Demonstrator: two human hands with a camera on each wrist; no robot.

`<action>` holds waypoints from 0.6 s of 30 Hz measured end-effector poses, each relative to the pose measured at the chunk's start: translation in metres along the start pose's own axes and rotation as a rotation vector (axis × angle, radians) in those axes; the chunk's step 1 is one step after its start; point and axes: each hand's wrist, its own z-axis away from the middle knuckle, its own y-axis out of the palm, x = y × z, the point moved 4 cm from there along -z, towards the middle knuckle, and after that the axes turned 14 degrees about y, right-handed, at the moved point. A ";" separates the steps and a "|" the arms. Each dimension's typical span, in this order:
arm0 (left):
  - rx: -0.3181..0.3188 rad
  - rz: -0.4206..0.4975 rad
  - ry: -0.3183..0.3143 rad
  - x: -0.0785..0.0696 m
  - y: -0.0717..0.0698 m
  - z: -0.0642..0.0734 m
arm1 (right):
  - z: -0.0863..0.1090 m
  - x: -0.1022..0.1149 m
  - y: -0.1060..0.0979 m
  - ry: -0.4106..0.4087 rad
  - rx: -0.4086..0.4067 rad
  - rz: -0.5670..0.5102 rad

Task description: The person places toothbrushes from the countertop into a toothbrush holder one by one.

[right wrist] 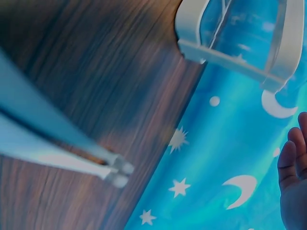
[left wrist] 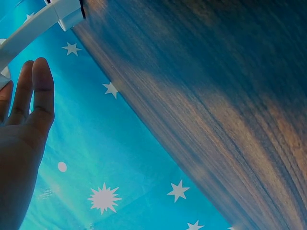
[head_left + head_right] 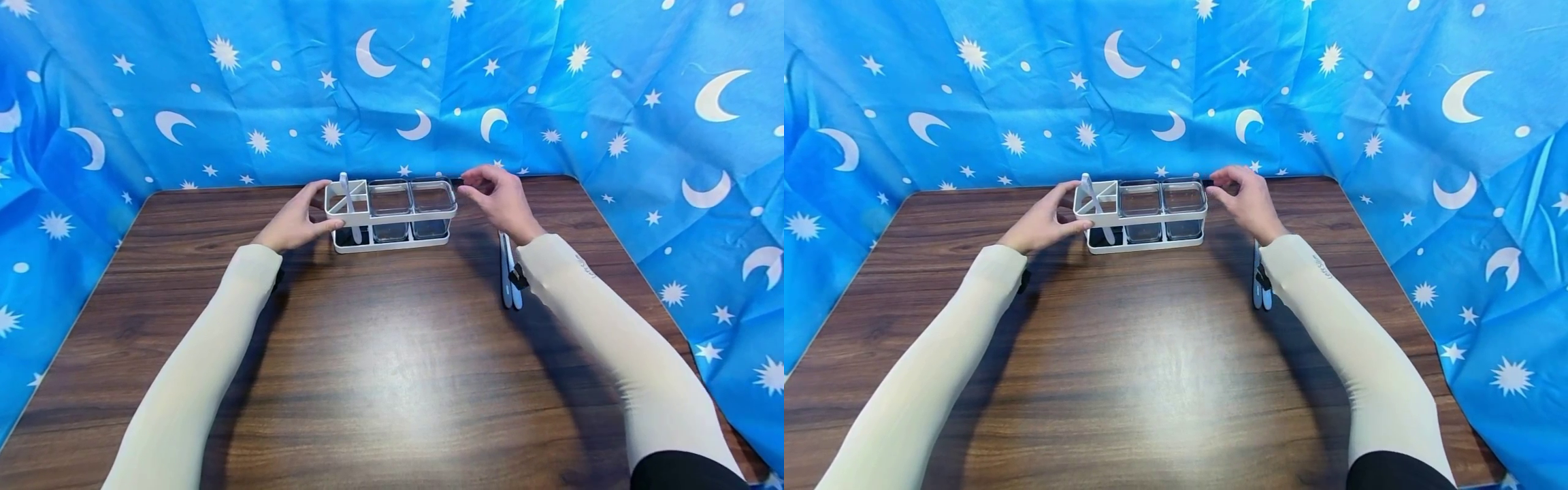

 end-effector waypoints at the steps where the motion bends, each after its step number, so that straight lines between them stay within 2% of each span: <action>1: -0.001 0.001 0.000 0.000 0.000 0.000 | 0.000 -0.003 -0.002 0.003 -0.004 0.005; 7: -0.001 0.002 -0.001 0.002 0.001 0.000 | 0.004 -0.018 -0.013 0.057 -0.008 0.038; 18: 0.007 0.002 0.001 -0.001 0.000 0.000 | 0.011 -0.044 -0.023 0.160 0.038 0.096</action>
